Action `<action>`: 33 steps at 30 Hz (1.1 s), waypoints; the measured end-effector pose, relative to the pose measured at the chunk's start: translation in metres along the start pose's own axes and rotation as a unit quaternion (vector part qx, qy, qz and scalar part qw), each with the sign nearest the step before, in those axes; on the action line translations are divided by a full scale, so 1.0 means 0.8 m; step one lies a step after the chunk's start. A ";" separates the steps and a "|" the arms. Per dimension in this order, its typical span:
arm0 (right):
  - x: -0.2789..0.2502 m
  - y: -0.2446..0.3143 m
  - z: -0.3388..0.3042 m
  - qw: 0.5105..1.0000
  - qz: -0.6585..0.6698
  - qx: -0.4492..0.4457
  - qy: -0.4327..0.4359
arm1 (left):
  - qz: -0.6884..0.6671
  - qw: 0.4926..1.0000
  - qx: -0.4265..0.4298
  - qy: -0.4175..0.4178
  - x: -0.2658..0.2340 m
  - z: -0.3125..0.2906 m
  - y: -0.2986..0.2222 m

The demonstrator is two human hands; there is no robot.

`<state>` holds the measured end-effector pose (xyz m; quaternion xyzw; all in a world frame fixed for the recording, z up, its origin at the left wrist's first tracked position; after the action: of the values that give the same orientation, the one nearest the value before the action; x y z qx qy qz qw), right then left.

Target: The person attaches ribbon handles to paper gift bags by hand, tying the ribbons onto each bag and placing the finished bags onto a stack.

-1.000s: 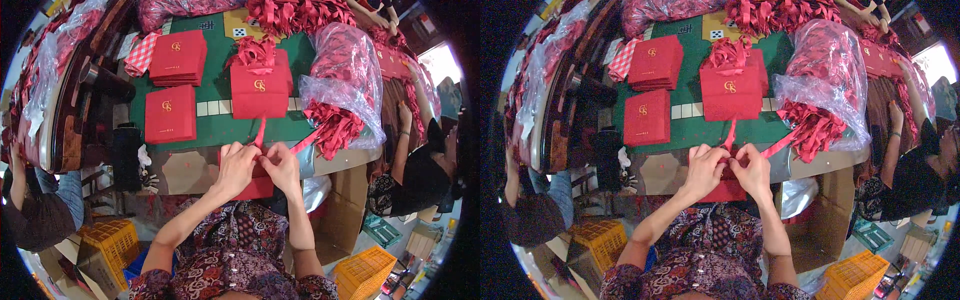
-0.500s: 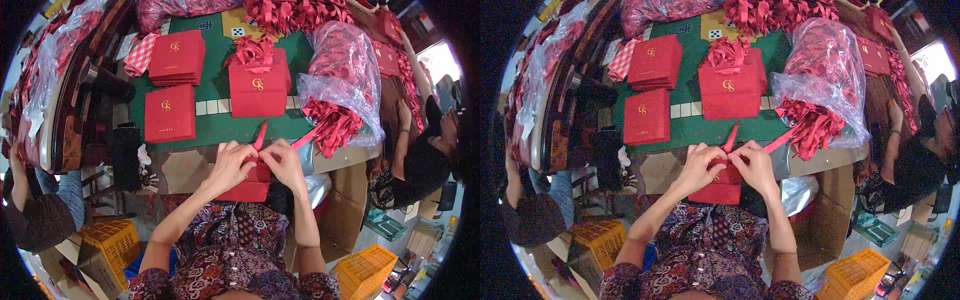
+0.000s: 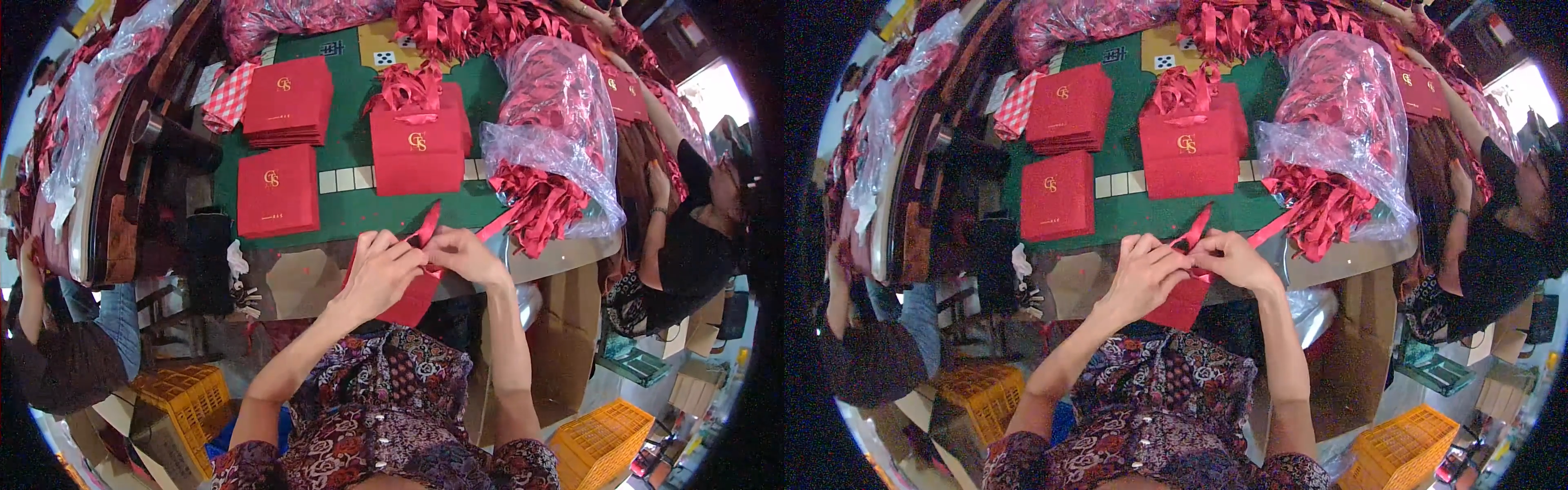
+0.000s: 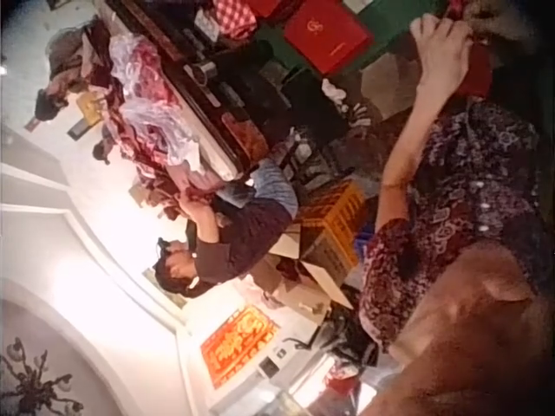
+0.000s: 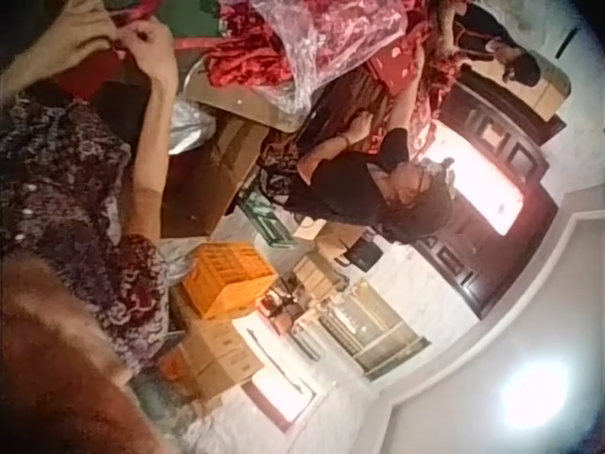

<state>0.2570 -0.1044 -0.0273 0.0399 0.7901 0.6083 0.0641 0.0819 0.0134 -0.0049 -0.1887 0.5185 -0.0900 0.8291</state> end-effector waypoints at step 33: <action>0.056 0.036 -0.016 0.955 0.036 -0.021 -0.293 | -0.586 0.757 -0.290 -0.020 0.052 -0.036 -0.080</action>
<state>0.2106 -0.1029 0.0012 0.2434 0.7216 0.5882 0.2721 0.0774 -0.0654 -0.0249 -0.6887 0.2909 -0.3995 0.5306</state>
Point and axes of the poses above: each hand's wrist, its own z-axis towards the middle knuckle, its own x-axis out of the palm, y = z × x, the point moved 1 cm from there along z, towards the middle knuckle, and after that the axes turned 5 degrees about z, right-handed, at the moved point
